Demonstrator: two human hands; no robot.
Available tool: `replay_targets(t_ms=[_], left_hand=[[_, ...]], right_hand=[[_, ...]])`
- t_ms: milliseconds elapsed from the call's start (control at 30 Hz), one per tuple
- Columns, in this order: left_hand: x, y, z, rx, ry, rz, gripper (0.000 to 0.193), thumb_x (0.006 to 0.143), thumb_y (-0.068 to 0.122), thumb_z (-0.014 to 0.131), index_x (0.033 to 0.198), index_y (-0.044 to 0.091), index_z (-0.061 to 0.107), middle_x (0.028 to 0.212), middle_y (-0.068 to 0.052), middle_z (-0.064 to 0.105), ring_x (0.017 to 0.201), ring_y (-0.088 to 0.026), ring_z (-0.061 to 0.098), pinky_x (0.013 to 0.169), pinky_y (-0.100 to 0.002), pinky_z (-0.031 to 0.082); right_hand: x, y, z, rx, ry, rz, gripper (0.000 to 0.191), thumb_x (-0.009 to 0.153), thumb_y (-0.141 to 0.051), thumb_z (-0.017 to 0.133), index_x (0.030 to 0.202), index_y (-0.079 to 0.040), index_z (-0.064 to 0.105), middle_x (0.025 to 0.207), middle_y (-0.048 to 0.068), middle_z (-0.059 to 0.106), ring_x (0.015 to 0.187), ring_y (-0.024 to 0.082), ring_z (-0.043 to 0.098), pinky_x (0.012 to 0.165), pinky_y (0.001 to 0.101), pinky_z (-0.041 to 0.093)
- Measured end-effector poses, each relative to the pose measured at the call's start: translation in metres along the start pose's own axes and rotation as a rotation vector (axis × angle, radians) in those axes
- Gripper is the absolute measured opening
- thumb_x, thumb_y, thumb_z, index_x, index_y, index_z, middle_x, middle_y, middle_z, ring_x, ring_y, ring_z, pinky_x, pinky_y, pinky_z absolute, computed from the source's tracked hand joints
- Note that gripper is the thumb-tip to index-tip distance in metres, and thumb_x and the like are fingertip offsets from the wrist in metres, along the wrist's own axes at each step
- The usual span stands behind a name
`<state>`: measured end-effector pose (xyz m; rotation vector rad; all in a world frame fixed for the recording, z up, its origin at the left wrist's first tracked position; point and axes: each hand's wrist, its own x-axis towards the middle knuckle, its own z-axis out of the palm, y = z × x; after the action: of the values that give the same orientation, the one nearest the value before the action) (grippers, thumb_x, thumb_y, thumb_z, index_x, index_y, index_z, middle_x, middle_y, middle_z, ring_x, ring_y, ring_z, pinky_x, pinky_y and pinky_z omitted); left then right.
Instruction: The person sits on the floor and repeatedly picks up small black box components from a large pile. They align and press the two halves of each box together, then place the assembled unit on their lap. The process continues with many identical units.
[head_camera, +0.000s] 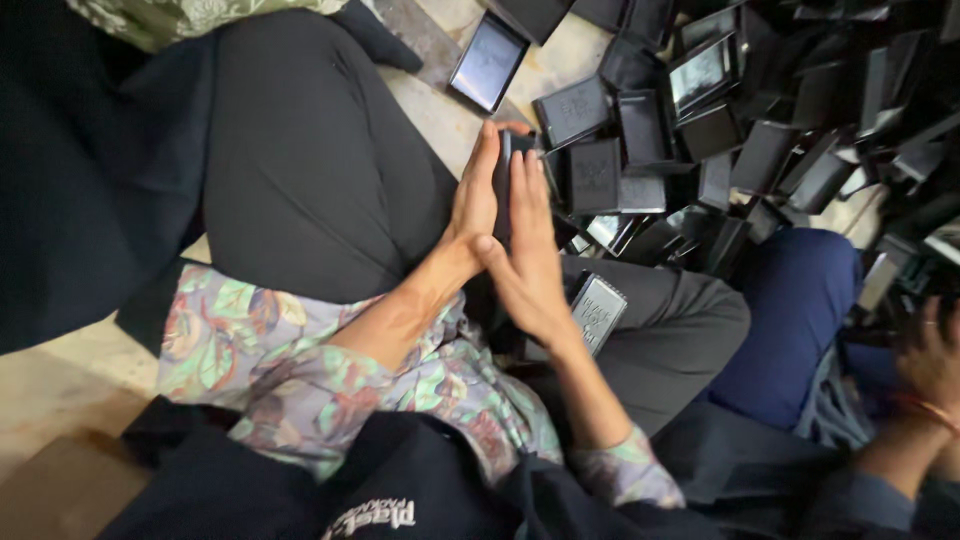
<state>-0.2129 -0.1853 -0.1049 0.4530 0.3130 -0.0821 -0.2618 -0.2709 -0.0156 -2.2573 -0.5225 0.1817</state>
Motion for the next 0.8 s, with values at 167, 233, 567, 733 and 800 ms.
replay_targets(t_ms=[167, 233, 567, 733, 800], left_hand=[[0.002, 0.001, 0.009, -0.049, -0.006, -0.175, 0.048, 0.105, 0.055, 0.042, 0.124, 0.016, 0.062, 0.097, -0.002, 0.065, 0.083, -0.012, 0.063, 0.07, -0.03, 0.054], [0.001, 0.004, 0.015, -0.115, -0.038, -0.14, 0.05, 0.107, 0.053, 0.04, 0.125, 0.011, 0.061, 0.104, -0.005, 0.066, 0.09, -0.015, 0.066, 0.078, -0.032, 0.057], [0.0, 0.033, 0.025, 0.432, -0.295, 0.215, 0.054, 0.114, 0.048, 0.05, 0.134, 0.0, 0.061, 0.123, -0.01, 0.069, 0.115, -0.015, 0.066, 0.103, -0.029, 0.055], [-0.001, 0.041, 0.025, 0.582, -0.403, 0.126, 0.052, 0.109, 0.043, 0.059, 0.142, 0.004, 0.057, 0.125, -0.001, 0.062, 0.107, -0.007, 0.053, 0.089, -0.022, 0.044], [-0.002, 0.044, 0.027, 0.601, -0.448, 0.131, 0.046, 0.108, 0.037, 0.065, 0.139, 0.003, 0.059, 0.122, 0.0, 0.062, 0.111, -0.007, 0.055, 0.094, -0.022, 0.046]], right_hand=[[-0.011, 0.001, -0.04, -0.119, 0.059, 0.011, 0.073, 0.091, -0.026, 0.077, 0.155, -0.009, 0.045, 0.163, 0.02, 0.045, 0.155, 0.035, 0.043, 0.126, 0.0419, 0.038], [-0.014, 0.001, -0.05, -0.064, 0.127, 0.033, 0.074, 0.092, -0.024, 0.076, 0.155, -0.004, 0.044, 0.162, 0.023, 0.045, 0.15, 0.036, 0.047, 0.122, 0.0421, 0.04], [-0.02, 0.024, -0.032, 0.597, 0.301, 0.305, 0.046, 0.103, -0.015, 0.07, 0.141, 0.007, 0.058, 0.13, 0.008, 0.07, 0.116, 0.012, 0.065, 0.1, 0.0252, 0.052], [-0.023, 0.024, -0.042, 0.027, 0.457, 0.389, 0.042, 0.094, -0.015, 0.081, 0.127, 0.006, 0.066, 0.095, 0.008, 0.075, 0.083, 0.007, 0.063, 0.076, 0.0225, 0.053], [-0.022, 0.022, -0.045, -0.007, 0.43, 0.377, 0.042, 0.093, -0.016, 0.082, 0.125, 0.005, 0.066, 0.092, 0.008, 0.075, 0.079, 0.006, 0.064, 0.073, 0.0222, 0.053]])
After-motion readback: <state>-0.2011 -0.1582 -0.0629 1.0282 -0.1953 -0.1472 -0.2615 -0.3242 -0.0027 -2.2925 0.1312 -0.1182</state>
